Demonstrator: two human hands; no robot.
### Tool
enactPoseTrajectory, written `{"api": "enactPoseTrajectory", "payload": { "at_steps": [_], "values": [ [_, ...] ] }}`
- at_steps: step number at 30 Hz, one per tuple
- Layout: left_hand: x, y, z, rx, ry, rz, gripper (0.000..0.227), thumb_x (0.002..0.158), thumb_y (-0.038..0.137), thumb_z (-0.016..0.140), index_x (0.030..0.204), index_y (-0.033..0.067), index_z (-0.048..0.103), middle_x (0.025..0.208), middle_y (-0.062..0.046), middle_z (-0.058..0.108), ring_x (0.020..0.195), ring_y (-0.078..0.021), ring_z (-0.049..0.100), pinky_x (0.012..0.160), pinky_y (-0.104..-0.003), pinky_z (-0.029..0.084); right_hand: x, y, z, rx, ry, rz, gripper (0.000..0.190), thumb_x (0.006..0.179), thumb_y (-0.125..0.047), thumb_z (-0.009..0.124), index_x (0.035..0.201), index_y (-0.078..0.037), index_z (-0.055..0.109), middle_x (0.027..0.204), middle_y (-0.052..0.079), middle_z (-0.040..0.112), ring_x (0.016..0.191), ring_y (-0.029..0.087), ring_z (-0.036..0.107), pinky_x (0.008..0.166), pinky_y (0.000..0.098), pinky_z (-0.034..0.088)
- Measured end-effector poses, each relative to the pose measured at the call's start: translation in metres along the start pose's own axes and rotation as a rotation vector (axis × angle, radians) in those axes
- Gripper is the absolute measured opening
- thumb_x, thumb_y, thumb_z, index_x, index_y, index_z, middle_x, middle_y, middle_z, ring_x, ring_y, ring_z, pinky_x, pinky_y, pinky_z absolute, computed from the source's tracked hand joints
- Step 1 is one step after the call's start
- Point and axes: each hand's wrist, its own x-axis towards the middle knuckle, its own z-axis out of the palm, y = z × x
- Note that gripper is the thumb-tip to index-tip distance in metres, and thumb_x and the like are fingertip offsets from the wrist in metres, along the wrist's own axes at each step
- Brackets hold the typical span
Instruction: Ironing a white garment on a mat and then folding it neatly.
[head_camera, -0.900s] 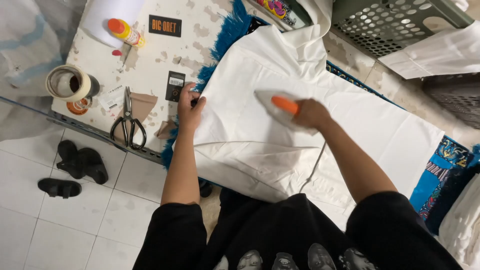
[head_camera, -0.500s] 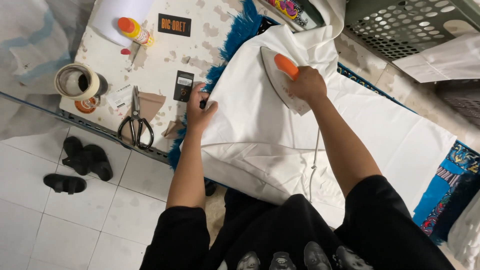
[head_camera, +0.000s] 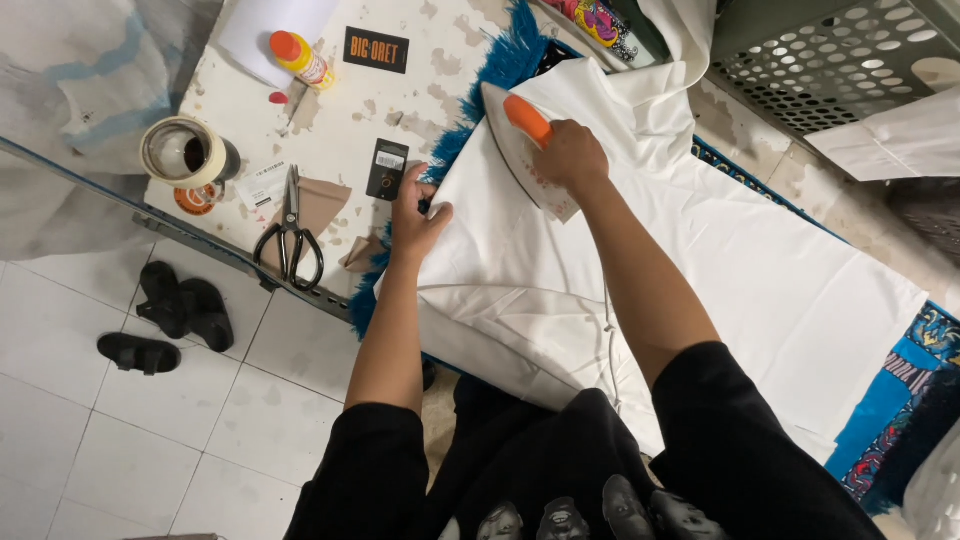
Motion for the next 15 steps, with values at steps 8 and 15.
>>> {"api": "enactPoseTrajectory", "payload": {
  "at_steps": [8, 15],
  "values": [
    [0.003, -0.016, 0.005, -0.085, 0.016, 0.023, 0.052, 0.095, 0.008, 0.064, 0.144, 0.0117, 0.049, 0.092, -0.008, 0.067, 0.088, -0.0182, 0.064, 0.081, -0.034, 0.054, -0.145, 0.044, -0.014, -0.363, -0.475, -0.061, 0.040, 0.079, -0.028, 0.065, 0.115, -0.015, 0.078, 0.105, 0.017, 0.077, 0.107, 0.039, 0.074, 0.093, 0.0500, 0.059],
    [0.003, -0.011, 0.003, -0.091, 0.026, 0.019, 0.051, 0.095, 0.008, 0.065, 0.144, 0.0102, 0.050, 0.095, -0.010, 0.067, 0.091, -0.0202, 0.064, 0.087, -0.036, 0.053, -0.158, 0.167, -0.044, -0.346, -0.284, 0.247, 0.043, 0.084, -0.033, 0.065, 0.123, -0.019, 0.077, 0.106, 0.018, 0.080, 0.107, 0.037, 0.075, 0.095, 0.0463, 0.059]
  ]
}}
